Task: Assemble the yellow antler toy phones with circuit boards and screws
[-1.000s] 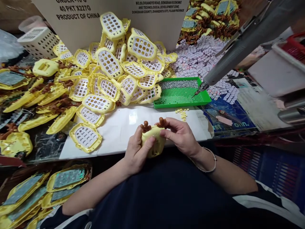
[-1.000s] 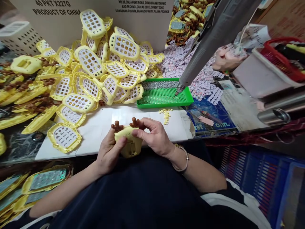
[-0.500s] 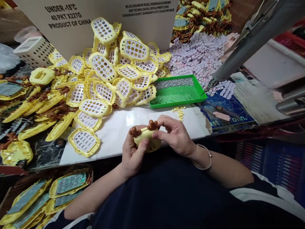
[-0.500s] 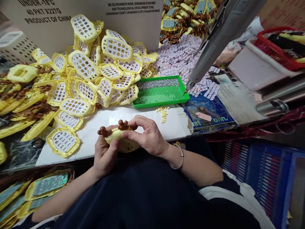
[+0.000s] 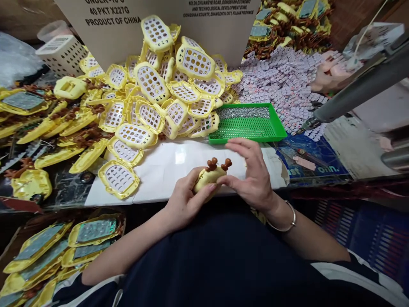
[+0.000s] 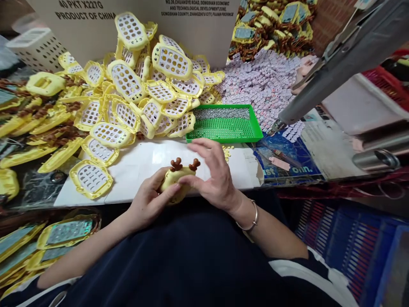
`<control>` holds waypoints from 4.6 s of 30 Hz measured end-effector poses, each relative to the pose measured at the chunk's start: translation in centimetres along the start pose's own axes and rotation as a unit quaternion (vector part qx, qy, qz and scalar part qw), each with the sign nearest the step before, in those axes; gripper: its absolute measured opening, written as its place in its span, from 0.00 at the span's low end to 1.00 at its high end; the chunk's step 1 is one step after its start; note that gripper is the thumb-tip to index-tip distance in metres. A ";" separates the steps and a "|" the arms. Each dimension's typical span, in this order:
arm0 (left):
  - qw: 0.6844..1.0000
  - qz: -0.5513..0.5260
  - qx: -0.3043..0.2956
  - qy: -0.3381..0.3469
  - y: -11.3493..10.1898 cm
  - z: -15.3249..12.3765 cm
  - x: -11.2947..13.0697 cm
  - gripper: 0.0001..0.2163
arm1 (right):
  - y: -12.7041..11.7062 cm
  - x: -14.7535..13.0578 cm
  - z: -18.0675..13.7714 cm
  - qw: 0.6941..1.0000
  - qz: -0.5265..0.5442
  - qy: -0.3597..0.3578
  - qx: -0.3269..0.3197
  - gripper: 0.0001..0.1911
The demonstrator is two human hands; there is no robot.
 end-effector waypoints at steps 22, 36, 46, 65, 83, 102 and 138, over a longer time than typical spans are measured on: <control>0.968 0.162 -0.109 0.155 -0.3 -1.9 0.3 0.11 | -0.5 -1.0 -2.3 0.972 0.092 0.139 -0.167 0.09; 0.995 -0.022 0.009 0.100 -1.6 -0.9 -2.3 0.15 | 0.7 -1.4 -0.3 0.996 0.065 -0.026 -0.055 0.13; 0.977 -0.126 0.073 0.153 -0.2 -0.5 -3.2 0.12 | 1.0 -1.4 0.2 0.994 0.061 -0.088 -0.016 0.10; 0.958 -0.263 0.099 0.054 0.3 1.2 -4.3 0.15 | 1.3 -0.5 -0.2 0.994 -0.028 -0.102 0.024 0.14; 0.920 0.270 -0.011 0.284 -1.0 1.5 -0.8 0.13 | 0.4 0.5 0.5 0.967 -0.104 -0.219 -0.081 0.15; 0.958 0.209 0.072 0.182 -2.5 1.0 -2.9 0.11 | 1.0 4.0 -0.2 0.997 0.021 -0.031 -0.072 0.09; 0.838 -0.331 -0.030 -0.434 0.3 2.9 -1.0 0.17 | 1.2 0.7 0.8 0.912 -0.192 -0.360 -0.041 0.19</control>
Point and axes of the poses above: each hand's wrist, its own z-axis towards the middle knuckle, its own y-axis out of the palm, x = y × z, the point moved 2 cm from there along z, towards the middle knuckle, and after that the axes turned 9 degrees about x, right-handed, at the moved point
